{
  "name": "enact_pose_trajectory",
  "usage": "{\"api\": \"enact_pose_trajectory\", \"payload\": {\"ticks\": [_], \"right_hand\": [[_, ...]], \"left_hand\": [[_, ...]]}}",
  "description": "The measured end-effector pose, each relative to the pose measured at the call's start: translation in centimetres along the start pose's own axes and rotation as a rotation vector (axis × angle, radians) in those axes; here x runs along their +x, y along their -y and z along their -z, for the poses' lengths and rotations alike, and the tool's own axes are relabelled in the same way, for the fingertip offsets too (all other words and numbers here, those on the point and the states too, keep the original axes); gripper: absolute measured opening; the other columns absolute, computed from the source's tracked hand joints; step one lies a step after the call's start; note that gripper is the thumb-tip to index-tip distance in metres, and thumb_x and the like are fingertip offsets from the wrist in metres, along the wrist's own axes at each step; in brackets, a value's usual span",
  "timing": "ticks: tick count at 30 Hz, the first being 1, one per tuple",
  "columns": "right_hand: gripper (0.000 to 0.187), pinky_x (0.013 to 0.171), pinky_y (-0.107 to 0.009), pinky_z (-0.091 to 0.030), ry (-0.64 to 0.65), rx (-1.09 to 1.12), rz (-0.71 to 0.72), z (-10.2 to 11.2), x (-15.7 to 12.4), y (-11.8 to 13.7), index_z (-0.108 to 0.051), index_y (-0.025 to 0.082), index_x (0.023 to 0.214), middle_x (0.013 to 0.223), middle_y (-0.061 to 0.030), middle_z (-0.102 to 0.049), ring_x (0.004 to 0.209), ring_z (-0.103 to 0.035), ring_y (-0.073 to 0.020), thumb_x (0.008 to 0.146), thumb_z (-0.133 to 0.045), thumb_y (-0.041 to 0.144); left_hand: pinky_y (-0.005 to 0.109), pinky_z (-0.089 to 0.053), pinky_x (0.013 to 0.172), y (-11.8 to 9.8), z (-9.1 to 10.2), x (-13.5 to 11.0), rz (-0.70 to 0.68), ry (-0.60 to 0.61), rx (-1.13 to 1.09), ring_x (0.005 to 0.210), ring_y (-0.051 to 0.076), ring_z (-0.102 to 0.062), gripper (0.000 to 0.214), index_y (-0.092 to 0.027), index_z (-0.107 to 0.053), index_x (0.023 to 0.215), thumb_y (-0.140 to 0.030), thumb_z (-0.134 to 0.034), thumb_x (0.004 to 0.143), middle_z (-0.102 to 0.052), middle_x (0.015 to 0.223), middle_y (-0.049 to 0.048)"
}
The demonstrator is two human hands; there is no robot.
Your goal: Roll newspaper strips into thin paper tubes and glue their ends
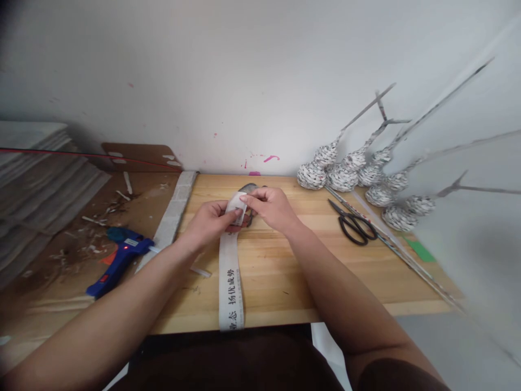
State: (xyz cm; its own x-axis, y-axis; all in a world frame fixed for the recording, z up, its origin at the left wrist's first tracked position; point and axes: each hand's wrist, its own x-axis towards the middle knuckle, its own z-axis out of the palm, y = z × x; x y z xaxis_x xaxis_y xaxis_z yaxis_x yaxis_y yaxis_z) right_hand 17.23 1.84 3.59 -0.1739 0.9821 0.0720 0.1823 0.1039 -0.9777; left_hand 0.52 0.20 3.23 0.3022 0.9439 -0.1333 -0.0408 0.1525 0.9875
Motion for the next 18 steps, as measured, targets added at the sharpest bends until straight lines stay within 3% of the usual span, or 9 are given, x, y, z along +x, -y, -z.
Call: {"api": "enact_pose_trajectory", "payload": {"ticks": [5,18], "right_hand": [[0.033,0.050,-0.023,-0.042,-0.011,-0.004,0.009,-0.3,0.0,-0.1,-0.069,0.014,0.074,0.061,-0.0004,-0.063,0.052,-0.054,-0.0095,0.076,-0.072,0.046],[0.038,0.047,-0.026,-0.049,-0.015,0.123,-0.004,-1.4,-0.2,-0.6,-0.054,0.019,0.065,0.057,0.0006,-0.064,0.048,-0.061,-0.0140,0.072,-0.075,0.050]], "left_hand": [[0.028,-0.052,0.067,0.0,-0.1,-0.1,0.006,0.001,0.017,0.067,0.017,-0.064,0.012,-0.015,-0.070,0.071,-0.026,-0.067,0.075,-0.069,0.069,0.0049],[0.024,-0.047,0.060,0.7,0.1,-0.1,-0.070,0.043,0.089,0.062,0.013,-0.058,0.025,-0.014,-0.070,0.074,-0.039,-0.070,0.075,-0.067,0.072,0.0044]]}}
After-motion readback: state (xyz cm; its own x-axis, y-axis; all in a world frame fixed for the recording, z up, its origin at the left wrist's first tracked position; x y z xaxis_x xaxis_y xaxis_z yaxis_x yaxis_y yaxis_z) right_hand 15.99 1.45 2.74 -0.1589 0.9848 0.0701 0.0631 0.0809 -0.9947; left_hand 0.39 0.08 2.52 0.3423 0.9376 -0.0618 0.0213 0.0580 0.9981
